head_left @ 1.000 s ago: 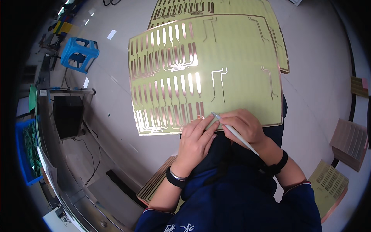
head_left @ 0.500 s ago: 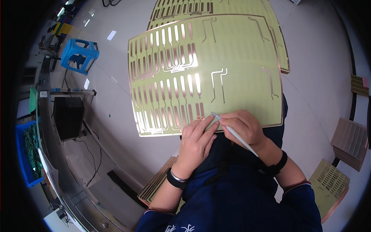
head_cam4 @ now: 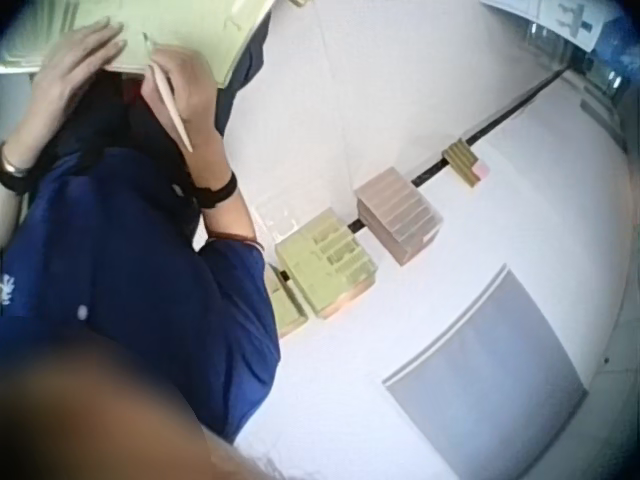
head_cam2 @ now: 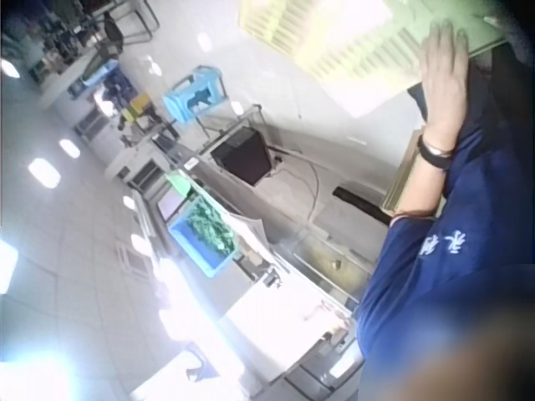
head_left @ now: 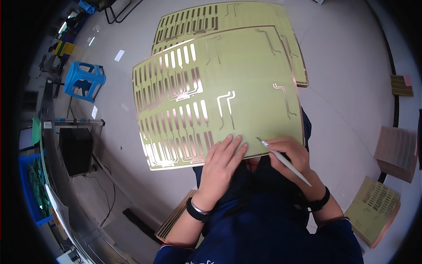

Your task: Marking specific points on a series of metal fabrication sheets using a white marker.

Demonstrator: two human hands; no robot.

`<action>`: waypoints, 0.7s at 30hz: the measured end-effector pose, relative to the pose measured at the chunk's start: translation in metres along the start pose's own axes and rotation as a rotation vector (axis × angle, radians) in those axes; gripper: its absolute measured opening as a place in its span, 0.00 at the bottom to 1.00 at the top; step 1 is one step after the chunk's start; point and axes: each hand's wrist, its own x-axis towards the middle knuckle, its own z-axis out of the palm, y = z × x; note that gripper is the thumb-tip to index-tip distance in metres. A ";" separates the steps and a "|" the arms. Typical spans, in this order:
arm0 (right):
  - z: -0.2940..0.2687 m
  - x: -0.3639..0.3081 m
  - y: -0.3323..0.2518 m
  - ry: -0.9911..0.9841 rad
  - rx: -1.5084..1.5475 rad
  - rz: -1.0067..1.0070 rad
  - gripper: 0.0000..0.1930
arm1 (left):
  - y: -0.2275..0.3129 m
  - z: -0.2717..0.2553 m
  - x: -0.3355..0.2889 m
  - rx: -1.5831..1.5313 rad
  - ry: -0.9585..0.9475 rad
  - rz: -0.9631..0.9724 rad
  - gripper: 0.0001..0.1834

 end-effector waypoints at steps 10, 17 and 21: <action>-0.019 -0.016 0.016 0.055 -0.012 0.027 0.15 | -0.003 -0.008 -0.015 0.116 -0.064 -0.020 0.26; -0.008 -0.011 0.028 0.068 -0.048 -0.042 0.17 | 0.036 0.008 0.020 0.007 -0.140 0.094 0.28; -0.007 -0.009 0.029 0.044 -0.045 -0.037 0.15 | 0.040 0.011 0.027 0.072 -0.136 0.080 0.23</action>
